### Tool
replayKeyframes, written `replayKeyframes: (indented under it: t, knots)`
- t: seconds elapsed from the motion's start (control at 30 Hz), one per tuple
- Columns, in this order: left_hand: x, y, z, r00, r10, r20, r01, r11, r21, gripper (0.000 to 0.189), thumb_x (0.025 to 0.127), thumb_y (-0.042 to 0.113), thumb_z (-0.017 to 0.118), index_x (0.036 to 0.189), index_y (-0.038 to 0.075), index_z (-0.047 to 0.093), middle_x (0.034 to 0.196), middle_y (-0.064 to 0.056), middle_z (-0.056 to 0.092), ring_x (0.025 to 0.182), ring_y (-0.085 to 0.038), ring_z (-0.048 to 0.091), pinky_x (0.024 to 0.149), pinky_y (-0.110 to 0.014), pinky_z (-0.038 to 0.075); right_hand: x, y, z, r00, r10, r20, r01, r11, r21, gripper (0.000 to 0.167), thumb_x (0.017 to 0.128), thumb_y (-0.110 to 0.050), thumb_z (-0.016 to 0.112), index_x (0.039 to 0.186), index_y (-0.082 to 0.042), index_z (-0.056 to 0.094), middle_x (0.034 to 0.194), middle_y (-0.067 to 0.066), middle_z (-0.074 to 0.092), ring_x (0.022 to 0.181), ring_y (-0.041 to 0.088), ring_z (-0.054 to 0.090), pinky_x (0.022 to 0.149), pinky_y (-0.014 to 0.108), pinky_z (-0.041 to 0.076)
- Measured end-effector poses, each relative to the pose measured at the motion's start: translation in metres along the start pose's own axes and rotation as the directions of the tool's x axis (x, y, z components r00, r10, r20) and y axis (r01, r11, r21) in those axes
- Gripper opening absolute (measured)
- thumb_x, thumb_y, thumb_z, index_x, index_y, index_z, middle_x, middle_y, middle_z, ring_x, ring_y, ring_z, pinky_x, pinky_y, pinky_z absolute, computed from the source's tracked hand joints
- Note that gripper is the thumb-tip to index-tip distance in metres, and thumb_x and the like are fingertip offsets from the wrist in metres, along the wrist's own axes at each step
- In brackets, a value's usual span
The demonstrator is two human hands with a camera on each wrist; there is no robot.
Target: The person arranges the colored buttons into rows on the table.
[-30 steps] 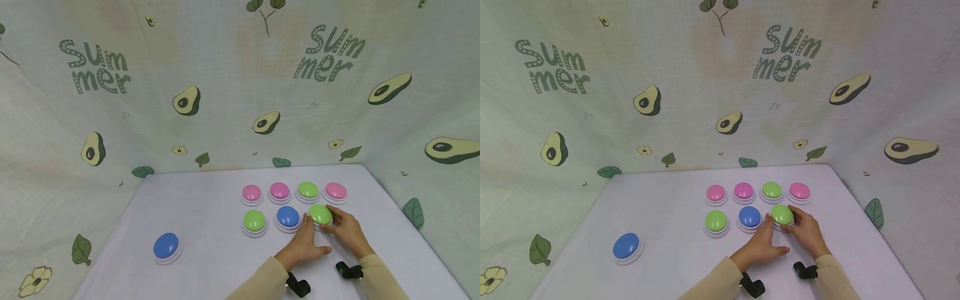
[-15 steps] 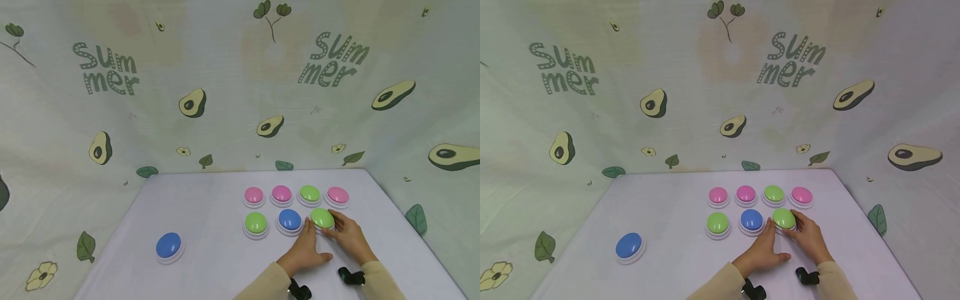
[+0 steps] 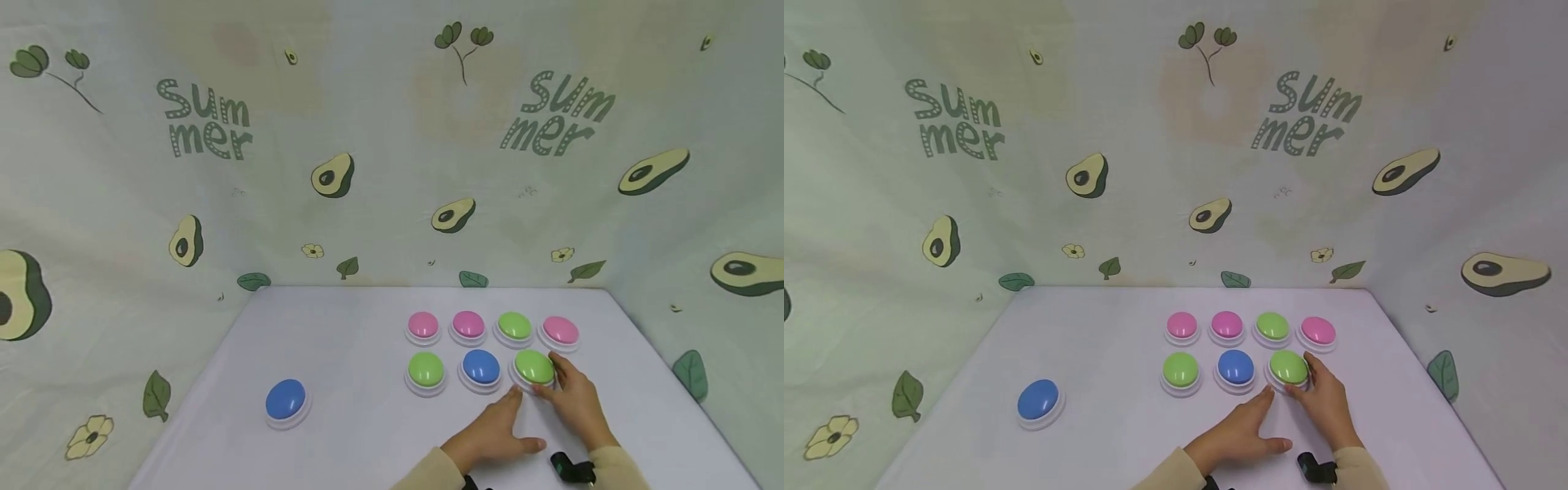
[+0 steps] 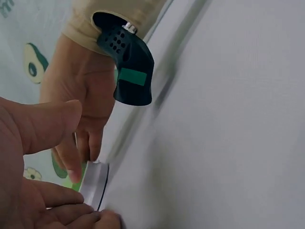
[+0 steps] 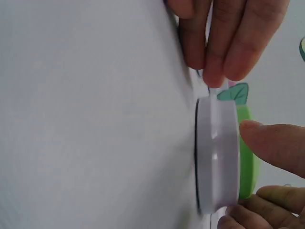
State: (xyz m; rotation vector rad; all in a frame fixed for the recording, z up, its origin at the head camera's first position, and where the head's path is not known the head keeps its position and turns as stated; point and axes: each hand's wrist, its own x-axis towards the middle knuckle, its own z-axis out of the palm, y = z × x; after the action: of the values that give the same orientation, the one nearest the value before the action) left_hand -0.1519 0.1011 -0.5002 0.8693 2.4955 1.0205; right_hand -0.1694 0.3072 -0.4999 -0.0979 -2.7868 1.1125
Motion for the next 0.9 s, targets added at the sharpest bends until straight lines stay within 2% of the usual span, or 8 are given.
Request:
replayKeyframes:
  t: [0.1,0.23,0.37,0.47,0.53,0.63,0.77,0.9]
  knots:
    - [-0.014,-0.009,-0.007,0.999,-0.034,-0.021,0.03,0.985,-0.169,0.068,0.097,0.038,0.075,0.151,0.003,0.054,0.149,-0.005,0.06,0.13,-0.011,0.061,0.105,-0.025,0.05,-0.006,-0.01,0.003,0.996,-0.042,-0.08,0.037,0.998,-0.059,0.088,0.086,-0.017,0.087,0.147,0.023,0.037,0.144,0.046,0.043,0.13,0.063,0.048,0.106,0.07,0.043]
    - [-0.038,-0.025,-0.029,0.993,-0.055,-0.103,0.002,0.893,-0.45,0.045,0.095,0.021,0.08,0.133,0.0,0.068,0.121,-0.004,0.076,0.103,-0.004,0.071,0.086,-0.021,0.058,-0.012,-0.035,0.014,0.959,-0.167,-0.229,0.147,0.984,-0.103,0.084,0.081,-0.012,0.09,0.144,0.021,0.044,0.138,0.045,0.051,0.118,0.064,0.056,0.097,0.071,0.047]
    - [-0.064,-0.045,-0.057,0.979,-0.013,-0.203,-0.099,0.842,-0.53,0.036,0.094,0.012,0.079,0.124,-0.006,0.07,0.111,-0.012,0.077,0.094,-0.002,0.071,0.081,-0.02,0.058,-0.014,-0.073,0.03,0.916,-0.3,-0.268,0.291,0.954,-0.075,0.08,0.077,-0.006,0.091,0.142,0.017,0.051,0.137,0.04,0.057,0.114,0.059,0.062,0.094,0.068,0.052]
    - [-0.083,-0.061,-0.079,0.962,-0.017,-0.272,-0.135,0.837,-0.53,0.036,0.094,0.011,0.079,0.123,-0.008,0.07,0.112,-0.018,0.076,0.094,-0.007,0.072,0.081,-0.02,0.059,-0.015,-0.103,0.048,0.909,-0.353,-0.22,0.359,0.933,-0.016,0.077,0.078,-0.006,0.092,0.142,0.014,0.053,0.137,0.036,0.06,0.114,0.055,0.065,0.094,0.064,0.055]
    - [-0.097,-0.072,-0.095,0.946,-0.032,-0.324,-0.146,0.848,-0.509,0.038,0.094,0.01,0.079,0.124,-0.01,0.068,0.113,-0.021,0.075,0.097,-0.015,0.074,0.083,-0.023,0.06,-0.013,-0.122,0.064,0.91,-0.375,-0.177,0.386,0.922,0.033,0.076,0.079,-0.007,0.092,0.142,0.012,0.055,0.138,0.033,0.061,0.117,0.052,0.065,0.096,0.061,0.055]
    - [-0.124,-0.089,-0.121,0.908,-0.067,-0.415,-0.137,0.886,-0.442,0.041,0.093,0.011,0.081,0.126,-0.009,0.067,0.115,-0.023,0.073,0.104,-0.027,0.074,0.089,-0.031,0.061,-0.01,-0.152,0.089,0.91,-0.403,-0.1,0.413,0.904,0.11,0.072,0.081,-0.011,0.092,0.142,0.009,0.057,0.139,0.028,0.063,0.12,0.047,0.065,0.099,0.057,0.055]
    - [-0.163,-0.113,-0.153,0.836,-0.165,-0.524,-0.041,0.932,-0.36,0.043,0.092,0.013,0.083,0.129,-0.003,0.069,0.12,-0.019,0.073,0.112,-0.034,0.071,0.097,-0.043,0.058,-0.005,-0.187,0.121,0.902,-0.431,0.026,0.42,0.888,0.186,0.068,0.084,-0.015,0.09,0.142,0.004,0.06,0.141,0.021,0.064,0.125,0.042,0.064,0.102,0.054,0.054]
    - [-0.2,-0.139,-0.177,0.724,-0.285,-0.629,0.105,0.946,-0.307,0.044,0.089,0.014,0.085,0.129,0.002,0.07,0.124,-0.016,0.073,0.117,-0.034,0.069,0.101,-0.048,0.056,0.001,-0.216,0.147,0.881,-0.454,0.131,0.419,0.879,0.226,0.067,0.087,-0.019,0.088,0.144,0.002,0.059,0.143,0.02,0.063,0.126,0.041,0.064,0.103,0.053,0.054]
